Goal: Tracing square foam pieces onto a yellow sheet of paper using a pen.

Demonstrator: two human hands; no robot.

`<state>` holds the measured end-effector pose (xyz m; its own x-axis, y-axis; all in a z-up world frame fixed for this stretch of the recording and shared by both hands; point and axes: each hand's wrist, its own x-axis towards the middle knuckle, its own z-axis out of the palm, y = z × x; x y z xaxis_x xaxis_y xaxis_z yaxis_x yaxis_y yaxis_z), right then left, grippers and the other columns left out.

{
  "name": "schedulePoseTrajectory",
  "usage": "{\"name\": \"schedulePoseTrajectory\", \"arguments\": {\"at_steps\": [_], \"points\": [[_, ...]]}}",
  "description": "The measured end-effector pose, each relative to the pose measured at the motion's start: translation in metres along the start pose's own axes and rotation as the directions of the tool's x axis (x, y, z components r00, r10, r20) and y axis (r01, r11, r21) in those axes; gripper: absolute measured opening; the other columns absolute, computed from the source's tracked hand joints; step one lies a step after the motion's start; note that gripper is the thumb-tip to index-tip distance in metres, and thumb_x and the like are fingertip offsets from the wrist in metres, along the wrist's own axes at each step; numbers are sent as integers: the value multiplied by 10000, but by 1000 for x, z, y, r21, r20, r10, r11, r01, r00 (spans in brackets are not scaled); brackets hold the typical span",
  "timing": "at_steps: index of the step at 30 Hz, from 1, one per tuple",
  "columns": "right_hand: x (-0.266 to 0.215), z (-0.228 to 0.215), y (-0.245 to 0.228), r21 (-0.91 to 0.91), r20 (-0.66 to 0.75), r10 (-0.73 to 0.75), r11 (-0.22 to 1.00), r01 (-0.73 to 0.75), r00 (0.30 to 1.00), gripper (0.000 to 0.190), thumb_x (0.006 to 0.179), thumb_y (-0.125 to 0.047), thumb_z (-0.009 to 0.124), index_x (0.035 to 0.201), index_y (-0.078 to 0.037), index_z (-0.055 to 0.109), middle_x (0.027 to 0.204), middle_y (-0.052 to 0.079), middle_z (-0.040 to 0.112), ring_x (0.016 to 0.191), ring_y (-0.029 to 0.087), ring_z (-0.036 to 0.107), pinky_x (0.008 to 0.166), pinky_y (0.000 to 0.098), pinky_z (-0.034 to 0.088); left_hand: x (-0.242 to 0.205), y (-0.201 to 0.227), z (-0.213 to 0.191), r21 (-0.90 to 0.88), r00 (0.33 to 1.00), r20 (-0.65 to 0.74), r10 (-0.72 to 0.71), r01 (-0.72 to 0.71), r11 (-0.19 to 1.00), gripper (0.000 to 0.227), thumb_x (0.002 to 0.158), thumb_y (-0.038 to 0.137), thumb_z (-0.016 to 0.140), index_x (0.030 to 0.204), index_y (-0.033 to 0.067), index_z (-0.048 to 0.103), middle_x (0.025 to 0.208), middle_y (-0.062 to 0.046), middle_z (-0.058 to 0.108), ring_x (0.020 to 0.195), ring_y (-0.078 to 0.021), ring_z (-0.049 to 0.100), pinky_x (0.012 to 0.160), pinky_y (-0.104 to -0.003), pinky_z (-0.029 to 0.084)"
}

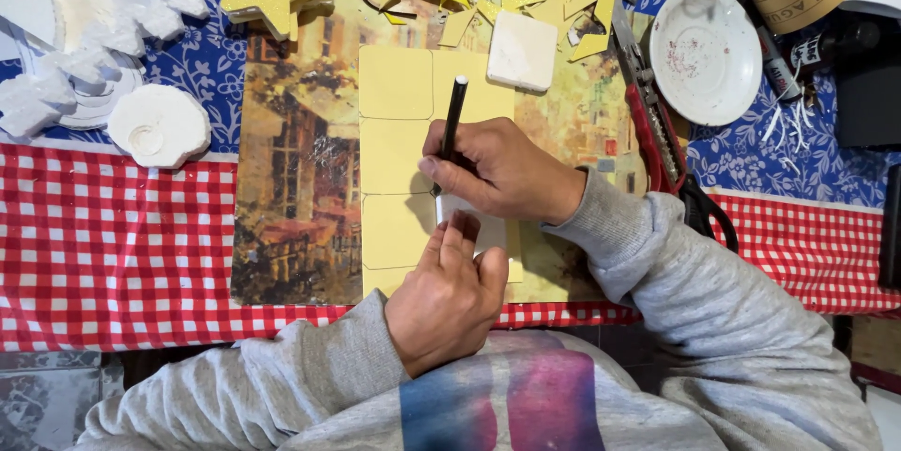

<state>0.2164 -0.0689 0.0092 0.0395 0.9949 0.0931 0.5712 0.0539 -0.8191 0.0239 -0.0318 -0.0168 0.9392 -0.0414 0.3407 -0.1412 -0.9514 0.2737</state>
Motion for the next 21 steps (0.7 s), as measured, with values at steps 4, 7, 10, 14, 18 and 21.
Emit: {"name": "schedulePoseTrajectory", "arguments": {"at_steps": [4, 7, 10, 14, 18, 21], "points": [[0, 1, -4, -19, -5, 132, 991, -132, 991, 195, 1051, -210, 599, 989, -27, 628, 688, 93, 605, 577, 227, 595, 574, 339, 486, 0, 0, 0, 9, 1000, 8, 5, -5, 1000, 237, 855, 171, 557, 849, -64, 519, 1042, -490, 623, 1073, -557, 663, 968, -525, 546], [-2, 1, -4, 12, -47, 117, 993, -117, 992, 193, 1055, -207, 599, 984, -30, 628, 692, 79, 614, 586, 196, 606, 575, 325, 489, 0, -1, 1, 15, 1000, 18, 11, -11, 1000, 231, 849, 164, 553, 840, -64, 517, 1050, -497, 621, 1080, -557, 660, 971, -518, 544], [-5, 0, -3, -20, -58, 116, 993, -117, 992, 192, 1052, -208, 604, 972, -35, 627, 686, 74, 604, 585, 184, 604, 570, 323, 480, 0, -1, 1, 16, 1000, 17, 12, -13, 1000, 228, 844, 157, 553, 840, -68, 519, 1054, -492, 622, 1094, -555, 656, 978, -518, 542], [-9, 1, -3, -26, -88, 94, 995, -96, 992, 189, 1053, -210, 603, 979, -38, 630, 701, 65, 604, 593, 179, 603, 569, 317, 476, 0, -1, 1, 5, 1000, 7, 8, -8, 1000, 228, 836, 160, 557, 841, -65, 520, 1058, -486, 621, 1108, -551, 652, 984, -515, 540], [-14, 1, -4, -47, -116, 102, 993, -108, 988, 206, 1063, -219, 597, 962, -41, 623, 689, 60, 591, 588, 167, 588, 569, 321, 459, 0, -1, 1, -8, 1000, -1, -3, 3, 1000, 220, 833, 159, 560, 840, -58, 520, 1064, -484, 623, 1110, -541, 651, 987, -510, 536], [-19, -2, -3, -64, -129, 152, 985, -161, 980, 214, 1043, -226, 603, 946, -38, 633, 657, 62, 581, 553, 167, 565, 544, 322, 445, -1, 0, 2, -27, 1000, -4, -16, 16, 1000, 221, 834, 157, 560, 855, -62, 529, 1069, -472, 628, 1103, -536, 650, 993, -510, 532]]}}
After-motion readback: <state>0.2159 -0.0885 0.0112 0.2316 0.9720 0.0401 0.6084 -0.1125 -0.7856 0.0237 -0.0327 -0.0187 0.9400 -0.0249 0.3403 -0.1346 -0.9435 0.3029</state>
